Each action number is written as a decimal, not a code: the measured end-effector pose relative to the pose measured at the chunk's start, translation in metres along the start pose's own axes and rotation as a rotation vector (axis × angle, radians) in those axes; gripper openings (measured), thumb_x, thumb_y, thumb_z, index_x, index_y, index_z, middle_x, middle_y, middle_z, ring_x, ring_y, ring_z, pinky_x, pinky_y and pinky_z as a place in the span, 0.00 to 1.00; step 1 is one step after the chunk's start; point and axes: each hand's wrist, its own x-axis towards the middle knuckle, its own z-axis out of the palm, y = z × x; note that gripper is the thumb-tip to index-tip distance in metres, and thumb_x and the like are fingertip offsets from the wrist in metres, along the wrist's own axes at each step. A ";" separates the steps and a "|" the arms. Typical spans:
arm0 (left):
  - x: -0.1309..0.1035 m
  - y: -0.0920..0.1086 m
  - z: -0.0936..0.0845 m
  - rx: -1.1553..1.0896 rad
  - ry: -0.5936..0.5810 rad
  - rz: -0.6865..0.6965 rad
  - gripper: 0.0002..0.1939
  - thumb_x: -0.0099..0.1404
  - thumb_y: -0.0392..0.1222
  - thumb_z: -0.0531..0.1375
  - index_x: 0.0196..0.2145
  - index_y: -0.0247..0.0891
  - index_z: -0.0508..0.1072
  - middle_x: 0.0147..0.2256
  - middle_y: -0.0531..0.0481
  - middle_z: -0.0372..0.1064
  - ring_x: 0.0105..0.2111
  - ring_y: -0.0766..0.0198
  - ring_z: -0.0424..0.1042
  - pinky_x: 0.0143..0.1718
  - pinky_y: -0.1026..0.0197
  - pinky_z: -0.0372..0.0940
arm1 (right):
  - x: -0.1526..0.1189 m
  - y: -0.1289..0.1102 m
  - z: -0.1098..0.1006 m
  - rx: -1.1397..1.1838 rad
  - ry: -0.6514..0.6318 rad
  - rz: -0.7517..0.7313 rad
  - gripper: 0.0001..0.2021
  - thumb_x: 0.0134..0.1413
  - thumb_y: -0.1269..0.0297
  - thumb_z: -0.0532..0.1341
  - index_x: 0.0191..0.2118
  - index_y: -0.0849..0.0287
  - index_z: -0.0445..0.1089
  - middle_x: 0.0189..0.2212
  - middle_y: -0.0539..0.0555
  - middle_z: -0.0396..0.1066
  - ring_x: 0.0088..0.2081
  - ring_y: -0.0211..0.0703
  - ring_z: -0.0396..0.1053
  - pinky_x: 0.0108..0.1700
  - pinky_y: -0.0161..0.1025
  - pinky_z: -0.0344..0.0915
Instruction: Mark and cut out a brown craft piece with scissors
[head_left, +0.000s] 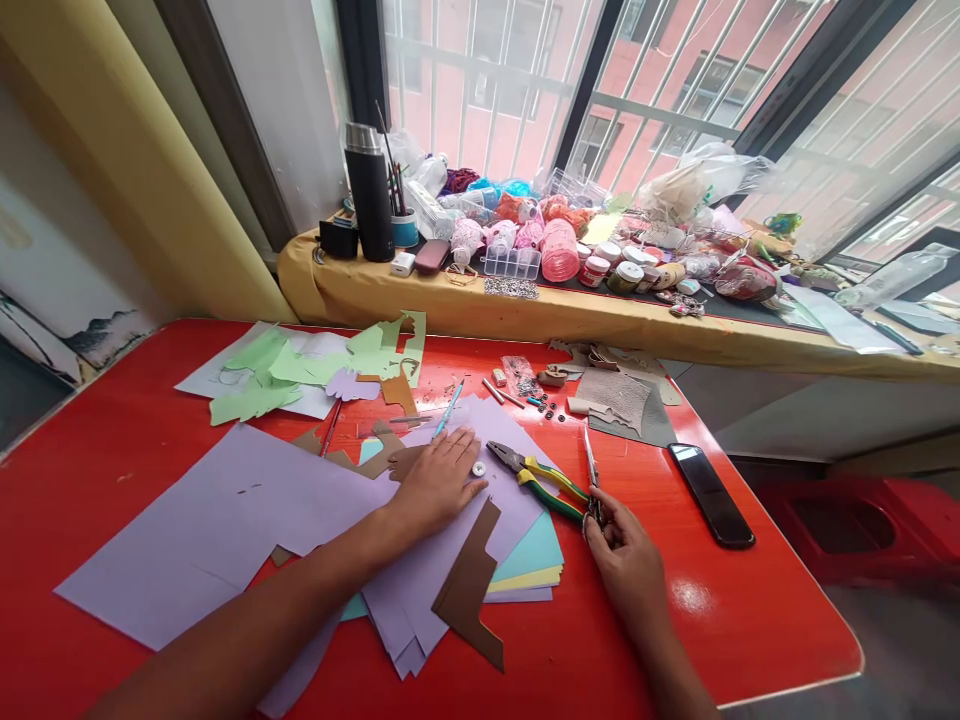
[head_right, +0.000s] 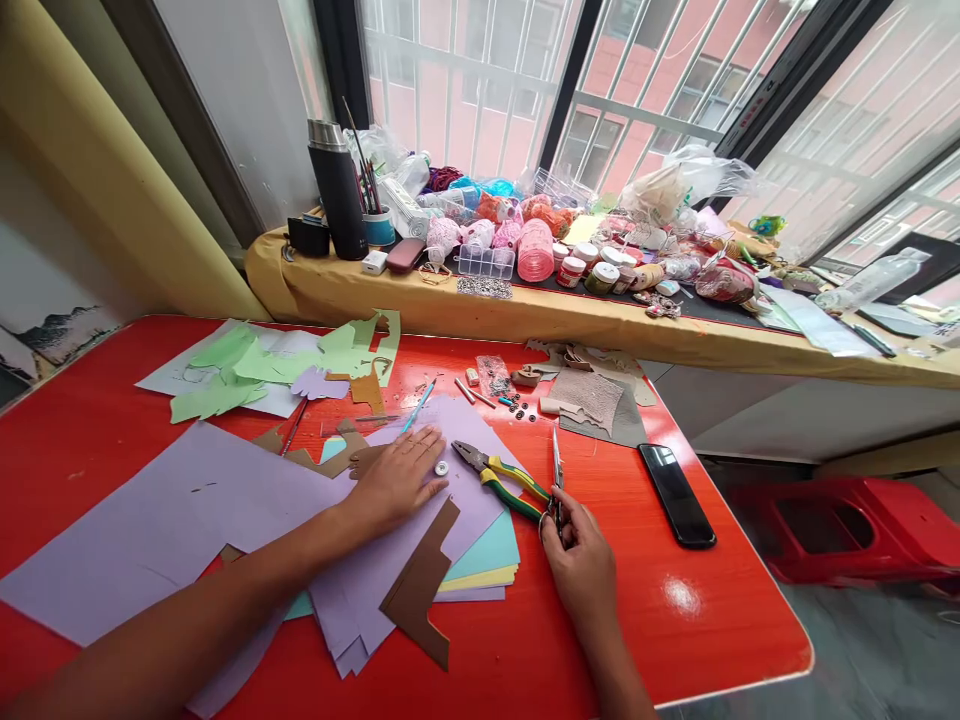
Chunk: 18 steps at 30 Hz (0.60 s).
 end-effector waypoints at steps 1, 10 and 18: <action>0.001 -0.006 -0.007 0.002 0.019 -0.008 0.28 0.79 0.52 0.56 0.70 0.38 0.68 0.73 0.38 0.64 0.75 0.47 0.60 0.77 0.43 0.54 | -0.001 -0.001 0.000 -0.016 0.006 -0.003 0.28 0.60 0.46 0.61 0.58 0.58 0.80 0.27 0.49 0.67 0.27 0.46 0.65 0.32 0.41 0.66; 0.016 -0.043 -0.039 0.034 0.050 -0.100 0.22 0.74 0.38 0.58 0.63 0.36 0.75 0.65 0.34 0.74 0.66 0.40 0.71 0.69 0.36 0.62 | -0.003 -0.004 0.000 -0.071 0.008 -0.033 0.26 0.64 0.48 0.59 0.58 0.57 0.79 0.31 0.52 0.72 0.30 0.48 0.68 0.34 0.42 0.68; -0.004 -0.042 -0.036 0.017 0.022 -0.087 0.20 0.76 0.39 0.54 0.60 0.37 0.77 0.66 0.34 0.72 0.68 0.41 0.68 0.70 0.36 0.59 | -0.004 -0.003 0.001 -0.066 0.028 -0.014 0.25 0.63 0.48 0.60 0.58 0.55 0.81 0.31 0.53 0.74 0.29 0.47 0.68 0.34 0.41 0.68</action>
